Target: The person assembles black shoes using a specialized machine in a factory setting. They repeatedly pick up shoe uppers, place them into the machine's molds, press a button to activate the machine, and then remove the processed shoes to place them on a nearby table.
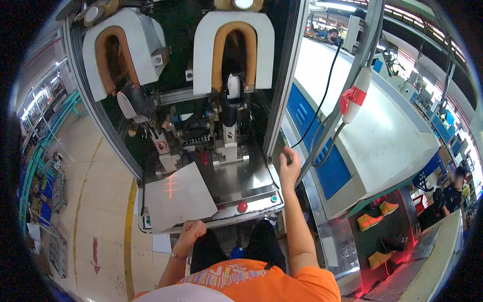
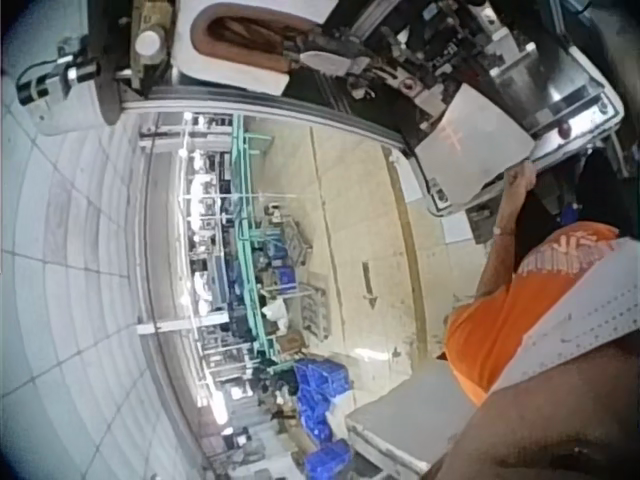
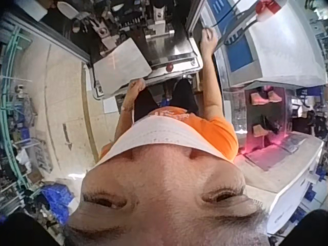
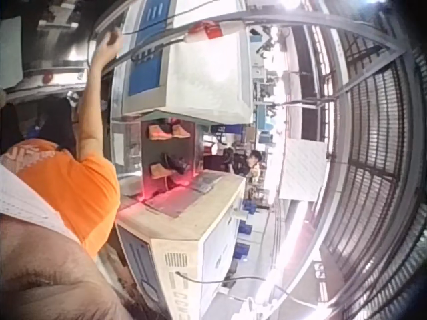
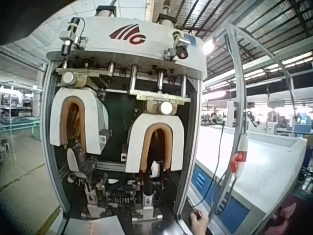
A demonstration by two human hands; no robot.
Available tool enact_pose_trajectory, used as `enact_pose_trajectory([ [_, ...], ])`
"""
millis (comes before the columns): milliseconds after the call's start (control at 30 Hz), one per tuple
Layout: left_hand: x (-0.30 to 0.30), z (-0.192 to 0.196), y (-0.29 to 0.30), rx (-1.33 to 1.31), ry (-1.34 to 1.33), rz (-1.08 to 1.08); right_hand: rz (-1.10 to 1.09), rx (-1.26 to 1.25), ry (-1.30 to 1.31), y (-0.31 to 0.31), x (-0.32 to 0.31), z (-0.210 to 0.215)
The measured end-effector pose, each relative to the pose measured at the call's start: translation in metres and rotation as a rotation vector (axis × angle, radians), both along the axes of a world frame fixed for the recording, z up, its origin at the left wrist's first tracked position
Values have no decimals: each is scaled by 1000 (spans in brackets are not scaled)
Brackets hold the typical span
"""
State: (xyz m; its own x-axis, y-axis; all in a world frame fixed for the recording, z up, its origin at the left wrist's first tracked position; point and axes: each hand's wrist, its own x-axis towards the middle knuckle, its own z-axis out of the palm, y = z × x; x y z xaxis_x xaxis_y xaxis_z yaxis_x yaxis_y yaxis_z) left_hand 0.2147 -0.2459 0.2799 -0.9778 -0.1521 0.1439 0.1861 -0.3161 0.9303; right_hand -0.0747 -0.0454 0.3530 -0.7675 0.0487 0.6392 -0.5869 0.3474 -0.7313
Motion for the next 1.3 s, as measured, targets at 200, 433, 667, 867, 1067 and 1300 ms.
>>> enact_pose_trajectory([
  [200, 5, 18, 7, 7, -28, 63, 319, -209, 240, -4, 34, 95],
  [433, 4, 38, 8, 15, 0, 55, 374, -70, 410, -12, 58, 144],
  [667, -3, 57, 5, -204, 124, 140, 274, 250, 683, -42, 59, 179],
  [867, -31, 114, 26, -793, 374, 400, 57, 264, 952, -34, 69, 198],
  [1067, -58, 103, 101, -528, 396, 540, 285, 445, 958, -25, 172, 192],
  [1300, -69, 84, 156, 417, -27, 31, 118, 354, 339, 82, 159, 129],
])
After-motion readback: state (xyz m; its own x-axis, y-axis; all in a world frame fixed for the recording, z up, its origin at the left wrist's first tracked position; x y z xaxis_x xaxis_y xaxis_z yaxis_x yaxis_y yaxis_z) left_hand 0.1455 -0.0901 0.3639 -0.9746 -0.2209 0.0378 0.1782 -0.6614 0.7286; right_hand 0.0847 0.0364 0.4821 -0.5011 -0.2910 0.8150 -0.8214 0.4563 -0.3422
